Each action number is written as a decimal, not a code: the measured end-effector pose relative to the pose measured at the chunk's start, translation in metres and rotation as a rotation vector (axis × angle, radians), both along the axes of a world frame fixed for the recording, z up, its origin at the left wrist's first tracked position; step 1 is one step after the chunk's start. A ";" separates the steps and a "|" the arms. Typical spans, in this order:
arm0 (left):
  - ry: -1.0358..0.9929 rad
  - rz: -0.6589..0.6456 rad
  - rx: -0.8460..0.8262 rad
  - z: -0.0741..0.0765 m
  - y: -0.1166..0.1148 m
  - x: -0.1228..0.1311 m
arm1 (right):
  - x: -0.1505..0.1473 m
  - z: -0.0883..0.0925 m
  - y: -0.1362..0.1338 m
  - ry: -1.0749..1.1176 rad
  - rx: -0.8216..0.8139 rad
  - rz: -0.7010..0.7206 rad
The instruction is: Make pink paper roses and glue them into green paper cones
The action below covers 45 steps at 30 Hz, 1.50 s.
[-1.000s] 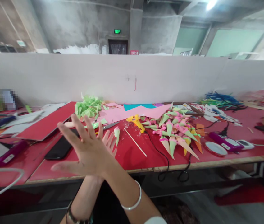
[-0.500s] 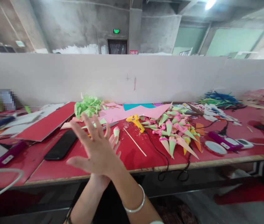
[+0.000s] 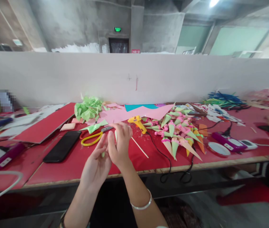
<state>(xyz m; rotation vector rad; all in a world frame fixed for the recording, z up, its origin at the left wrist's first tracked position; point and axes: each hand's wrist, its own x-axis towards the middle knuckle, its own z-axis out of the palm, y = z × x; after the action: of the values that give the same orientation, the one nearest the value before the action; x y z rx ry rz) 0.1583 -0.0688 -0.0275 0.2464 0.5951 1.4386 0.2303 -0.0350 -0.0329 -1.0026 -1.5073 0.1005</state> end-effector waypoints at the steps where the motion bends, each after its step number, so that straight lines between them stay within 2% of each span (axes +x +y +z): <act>1: -0.006 0.012 0.002 0.001 0.002 -0.003 | 0.003 0.001 -0.003 -0.034 -0.016 0.074; 4: 0.025 0.032 0.038 0.004 0.005 -0.011 | 0.013 0.004 -0.012 -0.269 -0.123 0.232; 8: 0.078 0.021 0.126 0.004 0.005 -0.012 | 0.017 0.003 -0.019 -0.436 -0.174 0.260; 16: 0.139 -0.080 0.254 -0.001 0.006 -0.017 | 0.016 0.005 -0.018 -0.334 -0.116 0.242; 22: 0.359 -0.110 0.314 -0.011 0.021 -0.027 | 0.030 0.011 -0.014 -0.200 -0.030 0.347; 27: 0.451 -0.281 0.387 -0.006 0.034 -0.027 | 0.040 0.015 -0.003 -0.166 0.044 0.304; 32: 0.422 -0.441 0.471 0.000 0.044 -0.028 | 0.045 0.021 0.006 -0.241 0.049 0.277; 38: 0.482 -0.446 0.434 0.001 0.058 -0.034 | 0.048 0.024 0.020 -0.388 0.066 0.344; 45: 0.471 -0.501 0.441 -0.002 0.081 -0.038 | 0.048 0.024 0.041 -0.445 0.055 0.455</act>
<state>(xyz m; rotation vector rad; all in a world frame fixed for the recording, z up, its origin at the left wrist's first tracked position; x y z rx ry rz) 0.1205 0.0119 -0.0294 1.0304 0.5337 1.0039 0.2786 0.0060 -0.0087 -0.6444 -2.1192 0.1641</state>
